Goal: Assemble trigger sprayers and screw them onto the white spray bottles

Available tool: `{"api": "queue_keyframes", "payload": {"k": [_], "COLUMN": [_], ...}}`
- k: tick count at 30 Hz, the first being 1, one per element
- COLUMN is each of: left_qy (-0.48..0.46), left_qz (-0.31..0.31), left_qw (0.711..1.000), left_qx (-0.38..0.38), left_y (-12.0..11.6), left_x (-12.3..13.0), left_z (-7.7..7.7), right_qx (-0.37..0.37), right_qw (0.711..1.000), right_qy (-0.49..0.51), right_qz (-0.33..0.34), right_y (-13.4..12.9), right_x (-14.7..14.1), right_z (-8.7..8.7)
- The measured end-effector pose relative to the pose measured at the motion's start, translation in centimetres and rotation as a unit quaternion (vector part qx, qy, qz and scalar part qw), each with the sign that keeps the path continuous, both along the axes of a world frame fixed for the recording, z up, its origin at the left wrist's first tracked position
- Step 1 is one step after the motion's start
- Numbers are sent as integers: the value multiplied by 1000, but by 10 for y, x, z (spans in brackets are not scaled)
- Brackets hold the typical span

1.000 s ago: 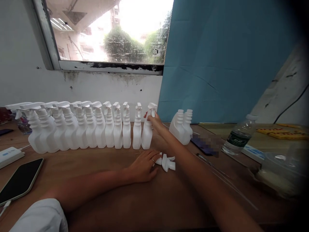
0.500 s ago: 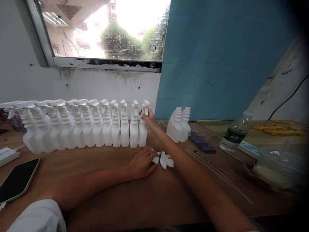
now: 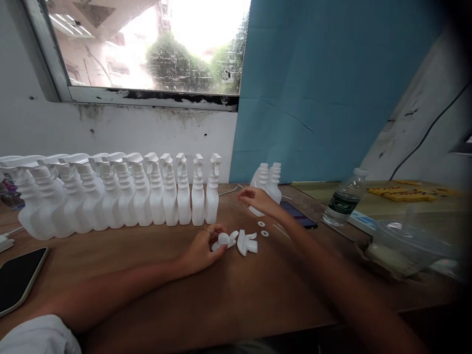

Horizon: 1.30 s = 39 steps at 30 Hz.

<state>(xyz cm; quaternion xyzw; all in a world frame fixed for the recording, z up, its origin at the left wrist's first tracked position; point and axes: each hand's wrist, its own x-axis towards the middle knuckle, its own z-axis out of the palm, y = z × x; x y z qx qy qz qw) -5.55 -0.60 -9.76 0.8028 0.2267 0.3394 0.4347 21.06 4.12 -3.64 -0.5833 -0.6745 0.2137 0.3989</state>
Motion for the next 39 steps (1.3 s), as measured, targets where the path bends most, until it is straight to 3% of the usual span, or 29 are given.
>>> {"api": "queue_keyframes", "payload": {"k": [5, 9, 12, 16, 20, 24, 28, 35, 37, 39], "left_qy": [-23, 2, 16, 12, 0, -26, -23, -13, 15, 70], "left_qz": [-131, -169, -181, -201, -181, -177, -179, -158, -138, -116], "left_qw": [989, 982, 977, 972, 976, 976, 976, 981, 988, 991], "left_qx": [-67, -87, -108, -121, -121, -123, -123, -111, -71, 23], "left_y": [-11, -15, -17, -17, -14, -12, -11, -10, -9, -8], "left_x": [-2, -1, -1, 1, 3, 3, 2, 3, 1, -1], "left_z": [-2, 2, 6, 5, -1, -4, -4, -11, -10, -6], "right_qx": [-111, -111, -90, -25, 68, 168, 189, 194, 193, 192], "right_qw": [983, 978, 982, 993, 996, 980, 965, 954, 956, 957], "right_qy": [-143, -176, -164, -107, -60, -61, -91, -158, -160, -168], "right_qz": [-13, -15, -30, -36, 0, 93, 155, 166, 153, 136], "right_y": [-52, -60, -59, -78, -117, -147, -157, -161, -161, -162], "right_x": [49, 55, 48, 21, -29, -66, -69, -63, -64, -66], "right_z": [-33, -50, -49, -32, -21, -34, -47, -50, -51, -51]}}
